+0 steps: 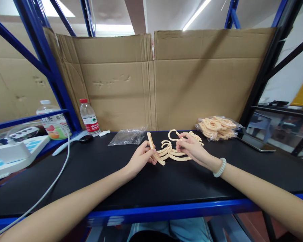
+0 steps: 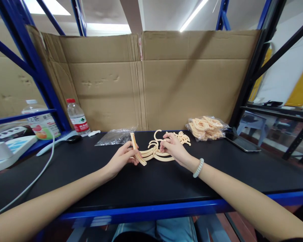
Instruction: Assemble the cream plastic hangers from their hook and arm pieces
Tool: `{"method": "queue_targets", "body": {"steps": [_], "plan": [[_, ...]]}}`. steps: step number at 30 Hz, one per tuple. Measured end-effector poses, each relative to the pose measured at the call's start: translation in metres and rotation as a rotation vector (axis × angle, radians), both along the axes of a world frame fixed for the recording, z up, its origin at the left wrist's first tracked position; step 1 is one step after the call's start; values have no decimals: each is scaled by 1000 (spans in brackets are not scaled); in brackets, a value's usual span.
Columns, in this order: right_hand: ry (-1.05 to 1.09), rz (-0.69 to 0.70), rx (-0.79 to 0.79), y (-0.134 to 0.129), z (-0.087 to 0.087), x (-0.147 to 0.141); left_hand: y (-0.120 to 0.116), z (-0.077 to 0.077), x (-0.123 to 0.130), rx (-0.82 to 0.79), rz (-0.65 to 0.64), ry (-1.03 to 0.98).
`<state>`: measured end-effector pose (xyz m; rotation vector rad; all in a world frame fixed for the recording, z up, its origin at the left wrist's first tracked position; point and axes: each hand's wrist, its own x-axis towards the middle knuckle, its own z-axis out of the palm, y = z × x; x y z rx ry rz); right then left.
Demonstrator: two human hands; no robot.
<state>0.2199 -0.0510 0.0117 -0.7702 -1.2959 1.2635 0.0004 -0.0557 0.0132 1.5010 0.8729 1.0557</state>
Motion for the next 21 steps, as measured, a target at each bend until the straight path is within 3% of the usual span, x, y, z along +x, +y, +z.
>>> {"method": "queue_targets", "body": {"steps": [5,12,21], "plan": [[44,-13,-35,3,3,5,0,-3,-1,-7,-12,9],[106,95,-37,6,5,12,2,-5,-2,-6,-30,2],[120,73,-106,2,7,11,-3,-1,-1,41,-41,-24]]}}
